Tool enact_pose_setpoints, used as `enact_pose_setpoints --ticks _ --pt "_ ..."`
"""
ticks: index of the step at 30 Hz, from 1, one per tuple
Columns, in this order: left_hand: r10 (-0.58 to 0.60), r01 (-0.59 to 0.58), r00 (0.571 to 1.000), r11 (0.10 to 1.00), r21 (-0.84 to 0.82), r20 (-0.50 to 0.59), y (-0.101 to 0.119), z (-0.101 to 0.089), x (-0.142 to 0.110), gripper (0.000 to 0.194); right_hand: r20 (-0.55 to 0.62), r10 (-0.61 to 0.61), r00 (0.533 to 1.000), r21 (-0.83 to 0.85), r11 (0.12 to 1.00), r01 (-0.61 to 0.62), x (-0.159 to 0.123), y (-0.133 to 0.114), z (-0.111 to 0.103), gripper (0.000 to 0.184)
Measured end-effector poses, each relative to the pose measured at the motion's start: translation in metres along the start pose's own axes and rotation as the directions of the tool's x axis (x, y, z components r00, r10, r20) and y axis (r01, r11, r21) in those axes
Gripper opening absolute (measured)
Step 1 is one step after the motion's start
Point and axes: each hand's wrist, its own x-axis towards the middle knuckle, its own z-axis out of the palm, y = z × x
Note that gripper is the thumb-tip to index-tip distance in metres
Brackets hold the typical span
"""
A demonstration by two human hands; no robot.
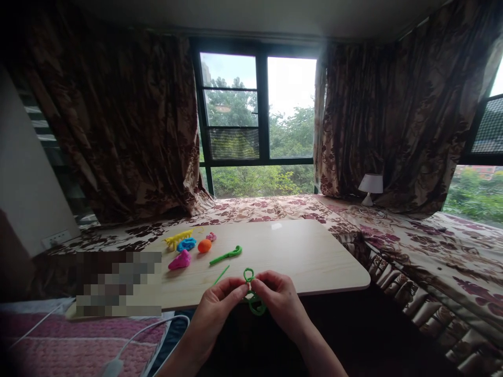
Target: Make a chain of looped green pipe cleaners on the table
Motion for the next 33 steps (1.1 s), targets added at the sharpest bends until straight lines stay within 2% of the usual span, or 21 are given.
enact_pose_setpoints --ticks 6,12,18,25,33 --pt "-0.09 0.09 0.996 0.987 -0.136 0.007 -0.005 -0.001 -0.002 0.02 0.033 0.046 0.998 0.012 0.999 -0.046 -0.004 0.003 0.003 0.031" --pt "-0.108 0.106 0.994 0.986 -0.126 -0.006 -0.01 -0.005 0.003 0.021 0.052 0.105 0.993 0.007 0.994 -0.106 -0.005 0.01 -0.002 0.041" --pt "-0.091 0.085 0.995 0.986 -0.142 -0.036 -0.021 -0.011 0.009 0.022 0.148 0.188 0.971 -0.019 0.982 -0.187 -0.009 0.02 -0.007 0.024" --pt "-0.107 0.096 0.993 0.976 -0.193 -0.045 -0.023 -0.012 0.009 0.024 0.061 0.123 0.991 0.007 0.992 -0.123 -0.007 0.018 -0.01 0.026" --pt "-0.105 0.084 0.992 0.966 -0.246 -0.074 -0.033 -0.018 0.013 0.028 0.143 0.083 0.986 0.004 0.996 -0.084 -0.015 0.015 -0.018 0.021"
